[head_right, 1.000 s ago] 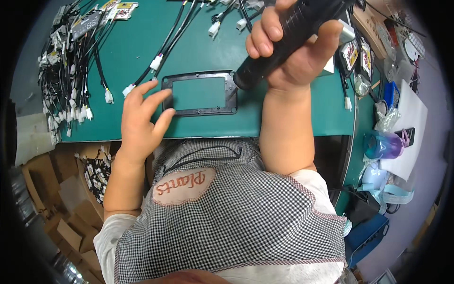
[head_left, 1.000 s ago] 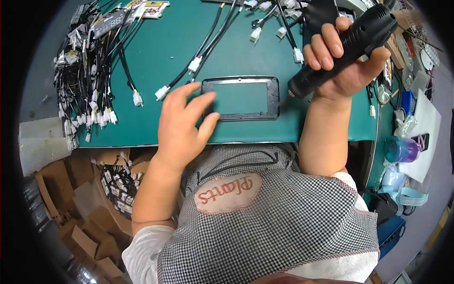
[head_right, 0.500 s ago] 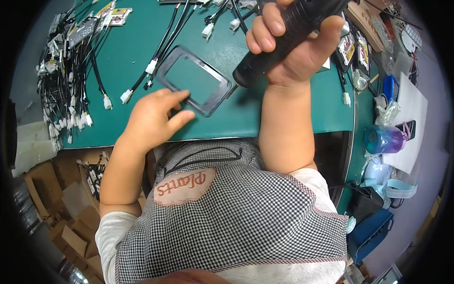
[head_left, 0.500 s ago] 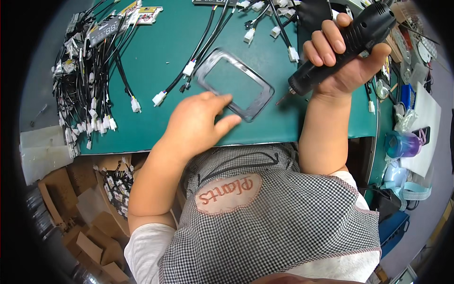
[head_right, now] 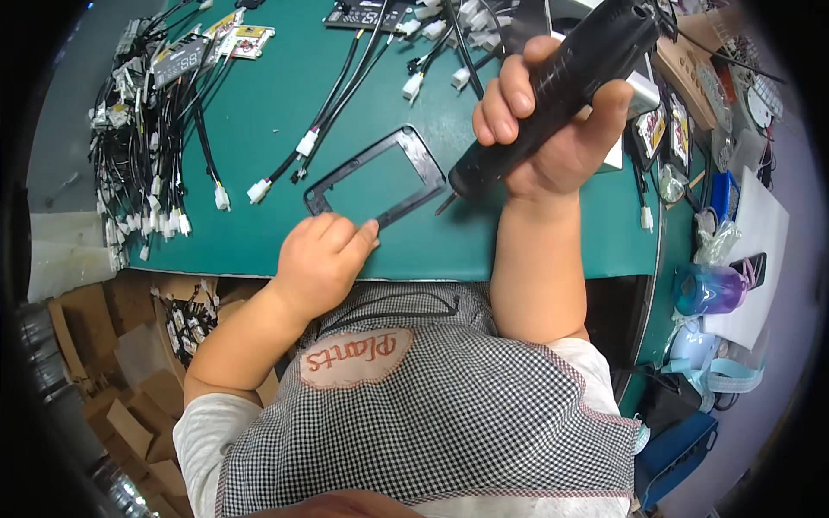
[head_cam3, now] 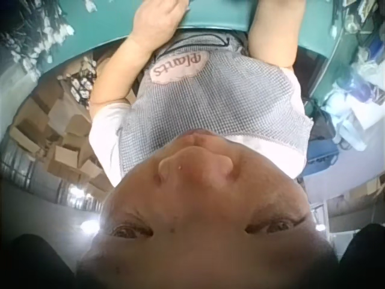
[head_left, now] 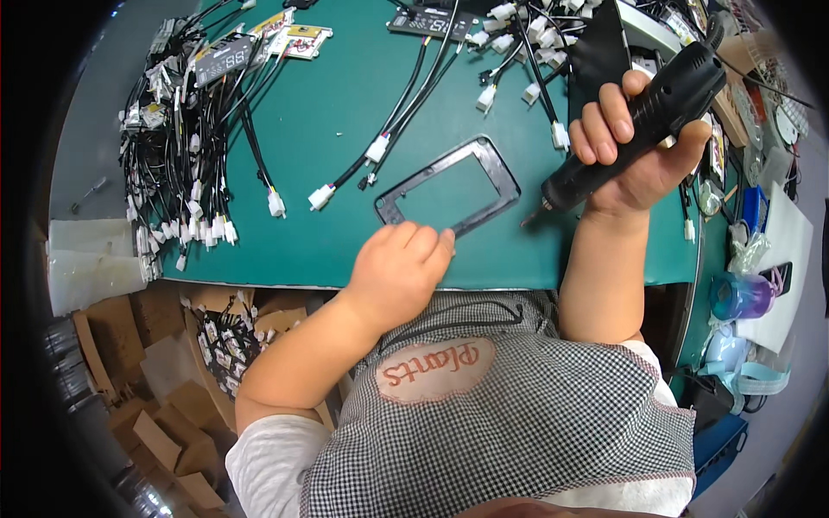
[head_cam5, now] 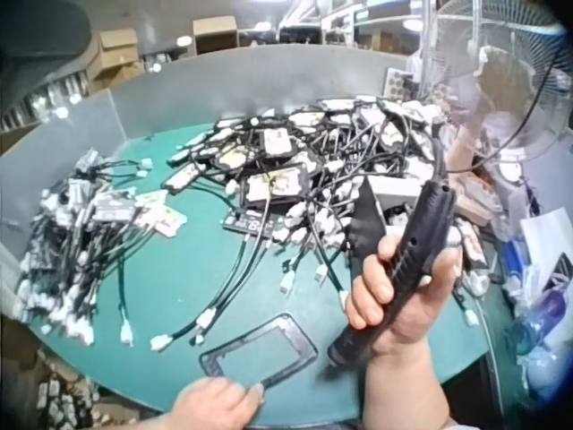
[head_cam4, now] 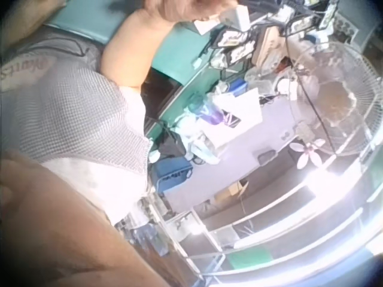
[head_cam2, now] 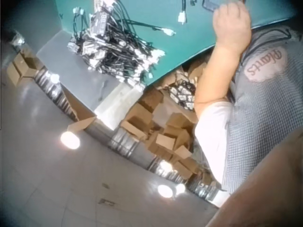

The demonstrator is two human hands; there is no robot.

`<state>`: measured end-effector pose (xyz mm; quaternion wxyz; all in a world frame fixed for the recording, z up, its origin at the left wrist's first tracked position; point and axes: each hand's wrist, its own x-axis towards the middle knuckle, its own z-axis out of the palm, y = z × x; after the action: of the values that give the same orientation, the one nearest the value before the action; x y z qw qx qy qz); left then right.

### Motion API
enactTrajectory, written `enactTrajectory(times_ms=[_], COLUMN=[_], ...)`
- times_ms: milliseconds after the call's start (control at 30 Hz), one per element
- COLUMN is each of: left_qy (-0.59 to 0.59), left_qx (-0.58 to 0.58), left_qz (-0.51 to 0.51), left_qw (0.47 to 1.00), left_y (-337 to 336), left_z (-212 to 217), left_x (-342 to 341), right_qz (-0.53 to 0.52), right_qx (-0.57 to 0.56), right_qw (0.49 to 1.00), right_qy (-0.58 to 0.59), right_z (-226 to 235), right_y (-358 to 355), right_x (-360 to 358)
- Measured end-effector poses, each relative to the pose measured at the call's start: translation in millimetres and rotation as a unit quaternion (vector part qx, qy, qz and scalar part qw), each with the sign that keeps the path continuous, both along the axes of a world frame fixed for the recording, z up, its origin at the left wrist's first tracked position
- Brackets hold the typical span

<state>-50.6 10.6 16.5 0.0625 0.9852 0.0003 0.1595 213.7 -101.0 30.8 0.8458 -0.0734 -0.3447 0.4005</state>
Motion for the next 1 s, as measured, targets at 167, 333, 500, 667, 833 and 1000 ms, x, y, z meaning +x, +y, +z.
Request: enactTrajectory(times_ms=[167, 333, 500, 667, 833, 1000], left_qy=[0.035, -0.037, -0.072, 0.149, 0.236, 0.303], left_qx=[-0.023, -0.026, 0.040, 0.067, 0.042, 0.153], left_qz=[-0.019, -0.009, 0.061, 0.103, 0.092, 0.126], left_qw=[0.999, 0.999, 0.995, 0.981, 0.967, 0.932], left_y=[12.7, 43.2, 122.5, 179.5, 183.6, 185.5], left_z=[4.3, 38.2, 61.6, 40.5, 36.5, 60.3], left_x=[-4.6, 29.3, 115.6, 203.0, 235.9, 220.6], right_qz=[-0.017, -0.030, -0.032, -0.036, -0.039, -0.037], right_qx=[-0.004, -0.012, -0.014, -0.065, -0.019, -0.022], right_qw=[1.000, 0.999, 0.999, 0.997, 0.999, 0.999], right_qy=[0.002, 0.011, 0.004, 0.005, 0.029, 0.025], right_z=[1.1, 2.4, 4.3, 3.4, 2.5, 1.1], right_y=[2.7, 2.8, 7.0, 6.8, 7.8, 7.6], right_x=[-5.6, -7.8, -11.4, -10.1, -11.1, -11.2])
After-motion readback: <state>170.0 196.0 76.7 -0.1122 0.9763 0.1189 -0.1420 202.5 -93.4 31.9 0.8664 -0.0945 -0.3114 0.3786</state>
